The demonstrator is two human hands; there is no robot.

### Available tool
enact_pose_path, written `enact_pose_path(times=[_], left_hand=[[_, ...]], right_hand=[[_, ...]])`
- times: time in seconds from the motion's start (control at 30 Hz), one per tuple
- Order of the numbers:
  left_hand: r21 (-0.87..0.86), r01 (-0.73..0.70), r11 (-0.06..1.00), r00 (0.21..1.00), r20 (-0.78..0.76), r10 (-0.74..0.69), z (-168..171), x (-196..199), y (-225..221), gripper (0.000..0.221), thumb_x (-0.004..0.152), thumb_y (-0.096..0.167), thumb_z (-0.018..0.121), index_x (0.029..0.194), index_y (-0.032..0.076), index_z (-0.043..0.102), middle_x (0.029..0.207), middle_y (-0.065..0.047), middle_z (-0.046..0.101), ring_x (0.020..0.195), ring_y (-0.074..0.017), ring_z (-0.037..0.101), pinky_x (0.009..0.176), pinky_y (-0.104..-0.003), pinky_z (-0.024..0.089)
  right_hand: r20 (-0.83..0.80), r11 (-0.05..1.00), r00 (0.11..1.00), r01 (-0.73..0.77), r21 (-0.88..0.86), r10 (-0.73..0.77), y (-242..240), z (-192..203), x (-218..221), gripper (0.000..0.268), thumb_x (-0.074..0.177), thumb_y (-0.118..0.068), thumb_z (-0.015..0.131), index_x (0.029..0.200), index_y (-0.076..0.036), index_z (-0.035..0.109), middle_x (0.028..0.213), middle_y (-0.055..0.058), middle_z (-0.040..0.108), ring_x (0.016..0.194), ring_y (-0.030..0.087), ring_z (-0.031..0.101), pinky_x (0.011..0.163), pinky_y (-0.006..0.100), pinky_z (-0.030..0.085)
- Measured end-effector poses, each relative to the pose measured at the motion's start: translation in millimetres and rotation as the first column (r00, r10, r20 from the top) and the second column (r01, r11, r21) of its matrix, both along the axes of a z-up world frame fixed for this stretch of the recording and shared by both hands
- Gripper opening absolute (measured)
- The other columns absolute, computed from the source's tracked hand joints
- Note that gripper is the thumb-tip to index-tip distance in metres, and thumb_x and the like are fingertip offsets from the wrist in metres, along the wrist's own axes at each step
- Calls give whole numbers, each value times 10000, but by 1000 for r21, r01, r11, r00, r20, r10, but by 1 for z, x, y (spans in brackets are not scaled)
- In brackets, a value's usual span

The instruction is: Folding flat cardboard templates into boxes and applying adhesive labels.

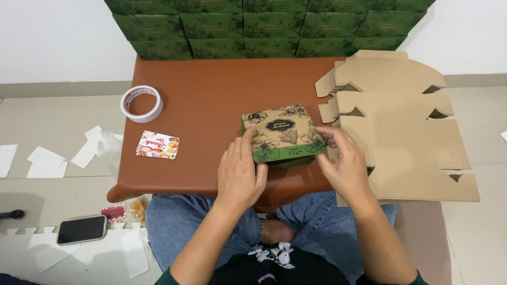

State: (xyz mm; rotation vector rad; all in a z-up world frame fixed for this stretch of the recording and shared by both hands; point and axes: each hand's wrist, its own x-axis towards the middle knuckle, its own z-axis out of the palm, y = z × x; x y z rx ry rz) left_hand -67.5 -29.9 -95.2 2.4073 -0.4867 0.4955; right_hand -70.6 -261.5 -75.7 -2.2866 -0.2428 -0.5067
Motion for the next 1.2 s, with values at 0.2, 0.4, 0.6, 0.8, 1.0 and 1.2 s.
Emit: enact_pose_path(times=[0.2,0.4,0.6,0.8,1.0,1.2], left_hand=[[-210,83,974,995,62,-71,-3,-19,15,689,853,225,666,1466,3,444,965,-138,626,870,-331,607,806,-424,490],[-411,80,908,991,132,-27,-8,-12,15,245,857,88,788,1101,100,771,840,-42,728,762,-274,697,713,-356,554],[-300,13,954,989,146,32,-32,-9,18,206,838,133,813,1036,186,793,813,32,744,739,-205,687,689,-335,541],[-214,28,976,956,292,36,-13,-8,15,154,861,95,801,1009,130,778,762,-19,717,673,-226,662,638,-328,519],[-157,73,985,940,340,-16,-26,1,19,141,886,80,764,1013,142,770,789,-16,727,664,-239,665,612,-331,521],[-152,118,981,941,334,-62,-30,10,27,99,848,99,798,926,150,764,814,-3,731,707,-236,658,645,-328,549]], right_hand=[[-60,995,995,-74,60,78,-4,14,-20,519,778,-93,845,1269,-41,685,1122,212,648,969,368,695,888,446,571],[-35,945,998,-45,325,59,-7,-8,-10,250,904,-23,745,1150,-63,764,1102,168,651,953,264,713,875,360,590],[47,968,999,-34,250,22,-5,-10,-12,268,851,73,767,1082,-59,793,999,169,692,855,285,734,803,368,623],[224,999,974,11,45,-21,-3,-6,-8,211,825,49,827,986,-87,811,921,95,726,823,248,746,741,326,633],[253,998,967,24,-50,-11,-4,-6,-10,175,835,15,824,958,-109,810,901,58,732,834,242,744,746,340,607],[275,996,961,18,-84,6,-6,-11,-10,159,843,19,813,932,-113,807,894,42,744,828,239,743,732,333,594]])
